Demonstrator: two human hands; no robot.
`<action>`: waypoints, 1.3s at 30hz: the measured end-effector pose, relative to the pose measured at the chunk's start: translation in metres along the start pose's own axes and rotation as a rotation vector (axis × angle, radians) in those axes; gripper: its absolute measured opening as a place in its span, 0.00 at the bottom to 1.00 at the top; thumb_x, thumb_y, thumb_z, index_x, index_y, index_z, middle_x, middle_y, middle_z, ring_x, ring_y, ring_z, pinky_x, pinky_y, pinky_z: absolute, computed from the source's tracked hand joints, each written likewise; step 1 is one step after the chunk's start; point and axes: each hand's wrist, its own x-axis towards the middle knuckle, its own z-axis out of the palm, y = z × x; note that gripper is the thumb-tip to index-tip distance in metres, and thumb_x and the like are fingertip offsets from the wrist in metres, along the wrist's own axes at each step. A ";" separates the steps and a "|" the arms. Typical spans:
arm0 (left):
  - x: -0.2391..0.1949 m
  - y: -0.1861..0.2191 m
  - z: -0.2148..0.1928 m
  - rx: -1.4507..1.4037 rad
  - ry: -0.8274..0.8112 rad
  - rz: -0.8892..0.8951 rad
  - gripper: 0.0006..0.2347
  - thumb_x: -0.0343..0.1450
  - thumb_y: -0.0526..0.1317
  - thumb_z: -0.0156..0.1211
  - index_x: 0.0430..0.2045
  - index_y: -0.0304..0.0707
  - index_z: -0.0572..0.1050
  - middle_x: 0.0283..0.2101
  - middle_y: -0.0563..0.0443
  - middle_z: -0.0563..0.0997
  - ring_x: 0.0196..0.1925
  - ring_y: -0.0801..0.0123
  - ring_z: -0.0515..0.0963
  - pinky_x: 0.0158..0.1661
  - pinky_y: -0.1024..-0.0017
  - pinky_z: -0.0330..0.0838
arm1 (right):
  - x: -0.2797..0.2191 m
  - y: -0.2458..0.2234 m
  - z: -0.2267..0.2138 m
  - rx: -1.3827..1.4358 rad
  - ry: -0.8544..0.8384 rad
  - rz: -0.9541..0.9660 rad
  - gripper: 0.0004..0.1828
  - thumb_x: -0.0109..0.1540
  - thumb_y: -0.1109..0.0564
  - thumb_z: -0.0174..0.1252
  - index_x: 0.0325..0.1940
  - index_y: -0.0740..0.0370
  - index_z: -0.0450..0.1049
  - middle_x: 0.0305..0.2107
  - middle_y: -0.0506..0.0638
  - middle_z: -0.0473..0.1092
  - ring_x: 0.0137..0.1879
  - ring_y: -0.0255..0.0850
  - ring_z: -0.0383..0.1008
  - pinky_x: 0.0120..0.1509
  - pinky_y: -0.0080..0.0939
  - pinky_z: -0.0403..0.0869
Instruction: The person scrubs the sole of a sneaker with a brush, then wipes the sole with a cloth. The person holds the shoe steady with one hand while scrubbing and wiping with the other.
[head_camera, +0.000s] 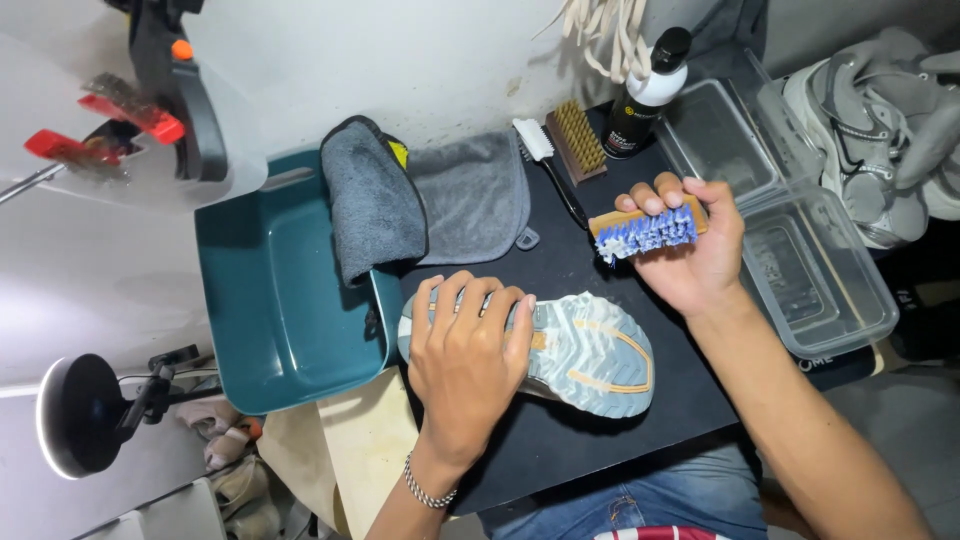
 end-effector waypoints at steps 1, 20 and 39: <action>0.005 0.002 -0.005 -0.002 -0.002 0.003 0.06 0.70 0.45 0.67 0.27 0.45 0.83 0.29 0.51 0.81 0.44 0.58 0.81 0.58 0.55 0.68 | -0.004 -0.003 0.013 0.002 0.003 -0.002 0.13 0.63 0.45 0.50 0.29 0.49 0.60 0.29 0.43 0.58 0.50 0.40 0.64 0.55 0.43 0.68; 0.016 0.009 -0.020 -0.006 -0.061 0.019 0.04 0.72 0.38 0.63 0.25 0.44 0.79 0.34 0.55 0.80 0.42 0.60 0.78 0.52 0.56 0.69 | -0.027 -0.001 0.054 -0.214 0.099 -0.006 0.29 0.65 0.35 0.48 0.54 0.63 0.68 0.46 0.68 0.74 0.48 0.58 0.77 0.49 0.63 0.78; 0.010 0.004 0.001 -0.044 -0.005 -0.062 0.08 0.74 0.40 0.62 0.25 0.39 0.82 0.27 0.48 0.82 0.41 0.56 0.83 0.57 0.55 0.69 | -0.069 0.034 0.102 -1.611 -0.760 -1.037 0.17 0.59 0.36 0.57 0.26 0.47 0.75 0.27 0.47 0.70 0.40 0.47 0.67 0.50 0.53 0.67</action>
